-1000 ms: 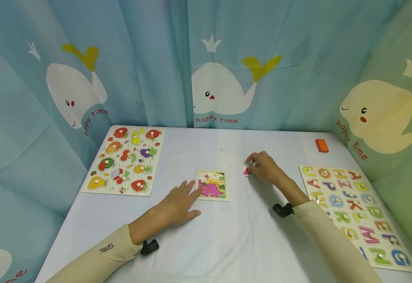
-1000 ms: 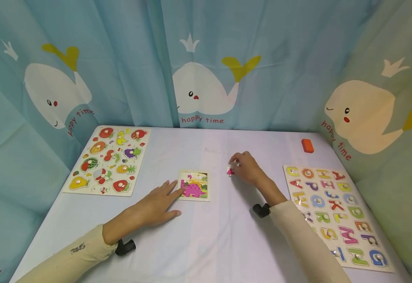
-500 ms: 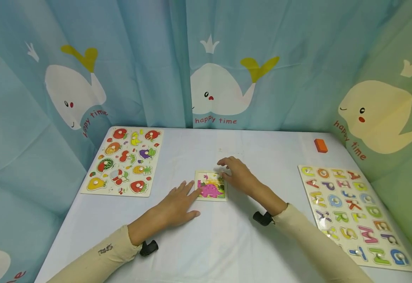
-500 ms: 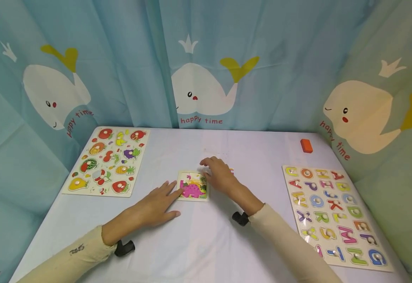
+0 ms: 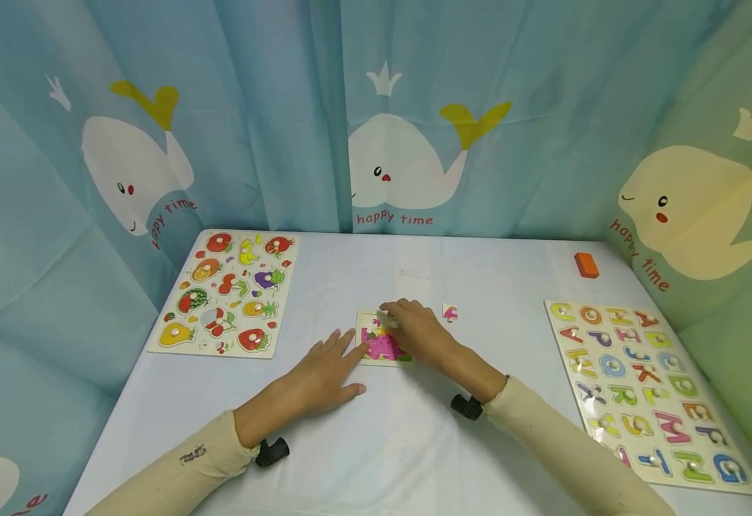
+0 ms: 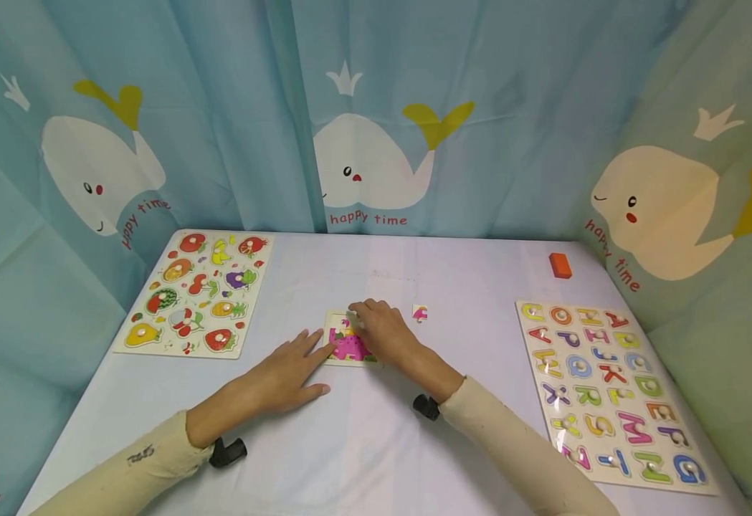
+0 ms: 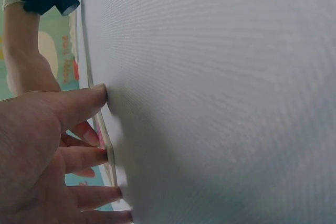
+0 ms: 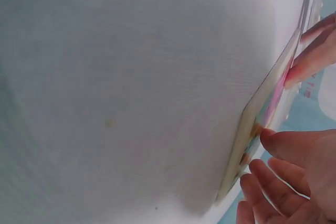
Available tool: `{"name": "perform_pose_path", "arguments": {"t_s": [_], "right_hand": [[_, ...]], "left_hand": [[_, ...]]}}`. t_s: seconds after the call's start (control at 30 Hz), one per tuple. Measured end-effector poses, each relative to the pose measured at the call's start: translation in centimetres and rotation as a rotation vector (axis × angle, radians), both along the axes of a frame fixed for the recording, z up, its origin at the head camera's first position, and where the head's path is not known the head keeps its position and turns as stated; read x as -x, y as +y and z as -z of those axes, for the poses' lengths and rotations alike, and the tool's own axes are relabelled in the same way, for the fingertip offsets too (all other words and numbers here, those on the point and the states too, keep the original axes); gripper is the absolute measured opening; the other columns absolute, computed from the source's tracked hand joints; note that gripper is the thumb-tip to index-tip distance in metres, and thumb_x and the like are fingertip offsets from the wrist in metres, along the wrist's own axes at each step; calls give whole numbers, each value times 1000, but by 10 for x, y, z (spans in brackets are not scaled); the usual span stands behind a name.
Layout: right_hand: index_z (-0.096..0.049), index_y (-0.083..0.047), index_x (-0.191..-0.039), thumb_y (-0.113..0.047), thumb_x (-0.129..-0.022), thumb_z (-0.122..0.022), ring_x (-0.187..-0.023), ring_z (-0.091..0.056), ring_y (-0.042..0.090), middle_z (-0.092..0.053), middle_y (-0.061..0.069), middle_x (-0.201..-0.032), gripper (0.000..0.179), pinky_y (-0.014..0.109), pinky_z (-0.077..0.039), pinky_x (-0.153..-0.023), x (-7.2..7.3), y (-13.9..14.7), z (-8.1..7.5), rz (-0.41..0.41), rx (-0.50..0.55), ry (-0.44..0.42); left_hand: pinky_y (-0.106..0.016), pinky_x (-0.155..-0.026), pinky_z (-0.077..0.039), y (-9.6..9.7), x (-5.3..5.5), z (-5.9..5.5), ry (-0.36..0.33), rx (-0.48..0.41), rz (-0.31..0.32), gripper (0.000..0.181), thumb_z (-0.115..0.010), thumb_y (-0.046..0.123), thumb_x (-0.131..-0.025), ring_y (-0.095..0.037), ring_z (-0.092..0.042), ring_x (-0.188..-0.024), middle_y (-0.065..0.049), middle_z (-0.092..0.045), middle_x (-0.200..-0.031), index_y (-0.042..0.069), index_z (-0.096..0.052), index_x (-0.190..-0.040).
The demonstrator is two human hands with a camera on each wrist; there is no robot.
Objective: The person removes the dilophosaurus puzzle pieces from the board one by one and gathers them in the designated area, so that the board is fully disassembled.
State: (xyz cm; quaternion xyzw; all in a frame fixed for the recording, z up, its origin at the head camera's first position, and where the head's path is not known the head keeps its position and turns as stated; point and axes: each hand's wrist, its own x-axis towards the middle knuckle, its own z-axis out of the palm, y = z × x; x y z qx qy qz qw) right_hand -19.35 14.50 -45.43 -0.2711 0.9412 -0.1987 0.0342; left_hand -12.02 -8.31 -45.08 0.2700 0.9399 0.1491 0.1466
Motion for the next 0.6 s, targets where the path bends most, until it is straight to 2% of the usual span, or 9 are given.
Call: {"name": "perform_pose_path", "arguments": {"t_s": [0.33, 0.6], "right_hand": [[-66, 1, -137, -3, -93, -79, -111, -72, 36, -75, 18, -124, 47, 53, -59, -95, -6, -3, -2, -46, 3, 153], [-64, 0, -142, -5, -92, -81, -114, -72, 35, -75, 18, -124, 53, 52, -59, -96, -10, -5, -1, -54, -31, 177]], "left_hand": [[-64, -123, -31, 0, 1, 1, -1, 6, -5, 73, -66, 45, -103, -45, -26, -158, -20, -29, -171, 11, -41, -163], [-64, -123, -31, -1, 0, 1, -1, -7, 1, 72, -66, 45, -104, -46, -26, -158, -21, -29, -171, 11, -42, -163]]}}
